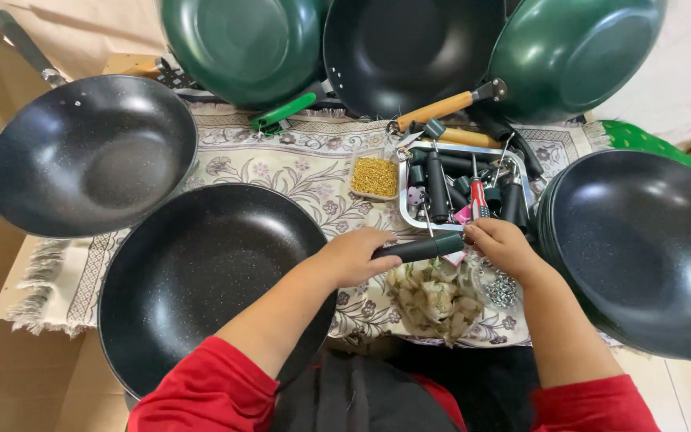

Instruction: Assembling a handle onto a wok using a screwdriver and screws

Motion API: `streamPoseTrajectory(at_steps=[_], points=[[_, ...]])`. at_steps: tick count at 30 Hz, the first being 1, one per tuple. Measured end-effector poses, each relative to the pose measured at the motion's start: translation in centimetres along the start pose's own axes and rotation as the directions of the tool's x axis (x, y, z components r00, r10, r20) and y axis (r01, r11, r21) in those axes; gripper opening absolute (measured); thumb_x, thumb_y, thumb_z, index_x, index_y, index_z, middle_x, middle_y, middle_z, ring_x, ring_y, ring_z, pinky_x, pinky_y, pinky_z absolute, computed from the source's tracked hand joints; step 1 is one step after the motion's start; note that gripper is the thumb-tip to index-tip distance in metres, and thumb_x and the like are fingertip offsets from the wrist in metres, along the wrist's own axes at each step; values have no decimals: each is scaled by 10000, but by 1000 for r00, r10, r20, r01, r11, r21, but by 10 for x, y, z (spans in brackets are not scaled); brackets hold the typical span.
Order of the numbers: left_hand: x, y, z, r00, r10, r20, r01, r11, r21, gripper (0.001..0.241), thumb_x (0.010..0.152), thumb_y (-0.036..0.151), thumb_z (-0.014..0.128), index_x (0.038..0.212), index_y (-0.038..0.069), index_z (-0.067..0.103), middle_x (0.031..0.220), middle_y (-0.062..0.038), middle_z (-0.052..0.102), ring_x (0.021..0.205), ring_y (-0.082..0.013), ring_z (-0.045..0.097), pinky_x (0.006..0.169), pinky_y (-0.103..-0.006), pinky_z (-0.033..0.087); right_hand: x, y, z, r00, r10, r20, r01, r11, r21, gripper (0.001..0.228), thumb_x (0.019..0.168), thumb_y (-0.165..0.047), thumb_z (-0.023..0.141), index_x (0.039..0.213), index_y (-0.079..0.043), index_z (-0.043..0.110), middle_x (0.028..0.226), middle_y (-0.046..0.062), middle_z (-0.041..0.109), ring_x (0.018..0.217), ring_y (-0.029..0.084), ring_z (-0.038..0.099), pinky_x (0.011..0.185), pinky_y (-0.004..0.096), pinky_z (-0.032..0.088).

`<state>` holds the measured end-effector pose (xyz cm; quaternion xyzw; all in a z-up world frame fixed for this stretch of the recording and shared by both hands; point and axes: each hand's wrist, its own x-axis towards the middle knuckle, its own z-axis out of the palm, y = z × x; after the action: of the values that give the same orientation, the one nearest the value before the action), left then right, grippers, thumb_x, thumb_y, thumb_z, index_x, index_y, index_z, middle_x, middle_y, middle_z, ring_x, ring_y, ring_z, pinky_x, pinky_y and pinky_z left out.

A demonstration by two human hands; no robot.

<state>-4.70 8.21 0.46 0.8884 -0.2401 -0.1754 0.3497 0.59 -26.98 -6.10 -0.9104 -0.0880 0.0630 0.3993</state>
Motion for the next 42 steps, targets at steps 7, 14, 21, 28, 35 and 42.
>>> streamPoseTrajectory(at_steps=[7, 14, 21, 28, 35, 42], points=[[2, -14, 26, 997, 68, -35, -63, 990, 128, 573, 924, 357, 666, 1423, 119, 518, 1280, -146, 634, 1240, -352, 615, 1049, -481, 493, 1, 6, 15, 975, 219, -28, -204, 942, 266, 365, 976, -328, 695, 713, -74, 696, 438, 107, 525, 407, 201, 548, 405, 320, 482], [5, -23, 29, 992, 98, -83, -87, 987, 133, 478, 903, 393, 671, 1275, 111, 564, 1163, -117, 588, 1065, -385, 680, 931, -501, 572, -32, -42, -7, 981, -156, -115, 177, 962, 208, 423, 804, -63, 823, 1219, -89, 748, 1078, 96, 728, 780, 163, 653, 750, 334, 574], [10, -30, 36, 984, 125, -128, -110, 987, 119, 441, 880, 381, 685, 1214, 111, 582, 1100, -108, 575, 1033, -398, 685, 909, -508, 585, -31, -38, -3, 885, -436, -166, 454, 886, 94, 318, 761, 37, 835, 1073, 0, 783, 1110, 149, 743, 932, 258, 740, 772, 317, 617], [10, -30, 34, 987, 105, -124, -90, 989, 118, 458, 888, 374, 686, 1246, 105, 591, 1127, -110, 588, 1067, -378, 683, 923, -489, 579, -19, -30, -8, 886, -453, -100, 459, 887, 51, 158, 842, -61, 802, 997, -30, 805, 996, 148, 775, 877, 295, 748, 790, 383, 587], [12, -30, 38, 985, 97, -140, -76, 986, 150, 498, 869, 396, 682, 1280, 130, 590, 1117, -86, 592, 1064, -349, 681, 923, -468, 570, -8, -31, 2, 995, -89, -52, 96, 983, 156, 125, 934, -142, 702, 919, -69, 802, 610, 110, 693, 564, 183, 657, 551, 334, 534], [29, 22, 33, 933, 289, -213, -196, 907, 372, 606, 848, 516, 641, 1312, 133, 574, 1024, -95, 617, 973, -344, 696, 853, -465, 546, -6, -43, 5, 976, 209, 59, -215, 972, 100, 222, 934, -241, 653, 811, -102, 774, 351, 79, 518, 374, 190, 516, 440, 304, 410]])
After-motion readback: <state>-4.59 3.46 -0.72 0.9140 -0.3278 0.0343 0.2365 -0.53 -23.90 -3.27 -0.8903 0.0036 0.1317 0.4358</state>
